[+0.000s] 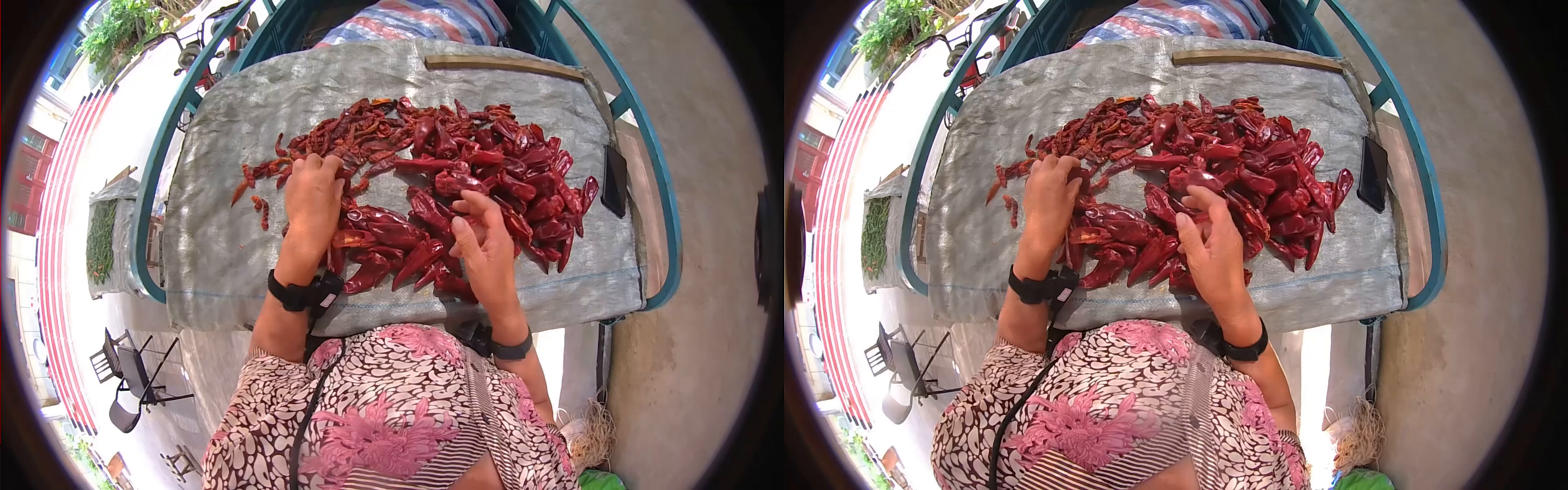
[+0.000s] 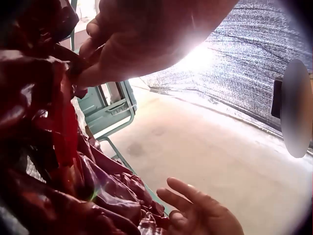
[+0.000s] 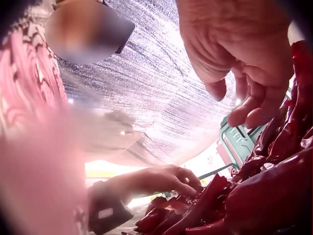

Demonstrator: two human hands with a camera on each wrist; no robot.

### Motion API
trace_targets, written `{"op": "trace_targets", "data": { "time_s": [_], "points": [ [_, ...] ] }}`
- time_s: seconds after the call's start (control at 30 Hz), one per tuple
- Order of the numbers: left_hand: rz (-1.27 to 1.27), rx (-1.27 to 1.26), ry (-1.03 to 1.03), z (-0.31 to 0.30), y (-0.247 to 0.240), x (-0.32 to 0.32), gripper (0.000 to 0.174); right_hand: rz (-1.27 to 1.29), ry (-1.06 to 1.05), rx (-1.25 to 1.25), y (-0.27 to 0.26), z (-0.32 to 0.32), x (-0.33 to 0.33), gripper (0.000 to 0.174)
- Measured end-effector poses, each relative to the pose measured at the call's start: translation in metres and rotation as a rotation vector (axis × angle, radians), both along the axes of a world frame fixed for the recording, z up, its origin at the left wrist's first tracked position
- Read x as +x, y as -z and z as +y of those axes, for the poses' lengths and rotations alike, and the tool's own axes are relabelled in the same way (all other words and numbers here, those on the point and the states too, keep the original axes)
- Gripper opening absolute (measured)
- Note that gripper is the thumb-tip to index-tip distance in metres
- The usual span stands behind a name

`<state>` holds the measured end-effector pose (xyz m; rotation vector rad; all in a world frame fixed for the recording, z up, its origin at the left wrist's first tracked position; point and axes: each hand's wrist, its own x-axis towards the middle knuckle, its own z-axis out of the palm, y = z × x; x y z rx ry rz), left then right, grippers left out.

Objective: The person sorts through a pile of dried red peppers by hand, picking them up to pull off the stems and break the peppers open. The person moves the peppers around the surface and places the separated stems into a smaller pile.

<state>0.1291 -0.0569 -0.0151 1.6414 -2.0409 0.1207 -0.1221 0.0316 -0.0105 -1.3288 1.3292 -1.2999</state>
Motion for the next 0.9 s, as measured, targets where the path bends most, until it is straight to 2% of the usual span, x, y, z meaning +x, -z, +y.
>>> {"op": "trace_targets", "data": {
  "time_s": [0.03,0.13,0.27,0.37,0.47,0.53,0.6,0.77,0.9],
  "points": [
    [0.087,-0.004,0.040,0.003,-0.004,-0.003,0.022,0.045,-0.022,0.057,0.000,0.003,0.001,0.042],
    [0.303,-0.055,0.164,0.017,-0.021,-0.017,0.018,0.172,-0.042,0.008,0.004,0.006,0.003,0.044],
    [0.584,0.108,0.373,0.041,-0.042,-0.038,0.015,0.254,-0.100,0.003,-0.015,0.007,0.008,0.046],
    [0.688,0.125,0.421,0.054,-0.048,-0.050,0.010,0.269,-0.147,0.002,-0.017,0.010,0.010,0.047],
    [0.996,0.402,0.460,0.060,-0.039,-0.057,0.009,0.324,-0.189,-0.009,-0.004,0.010,0.008,0.045],
    [1.066,0.397,0.484,0.061,-0.031,-0.058,0.010,0.279,-0.170,0.060,0.000,0.010,0.007,0.044],
    [1.170,0.439,0.477,0.060,-0.024,-0.058,0.011,0.316,-0.154,0.009,-0.001,0.011,0.005,0.037],
    [1.214,0.504,0.414,0.054,-0.015,-0.044,0.019,0.394,-0.151,-0.042,0.001,0.011,0.000,0.030],
    [0.501,0.031,0.180,0.030,-0.006,-0.020,0.029,0.423,-0.129,0.015,-0.003,0.002,0.001,0.029]
  ]
}}
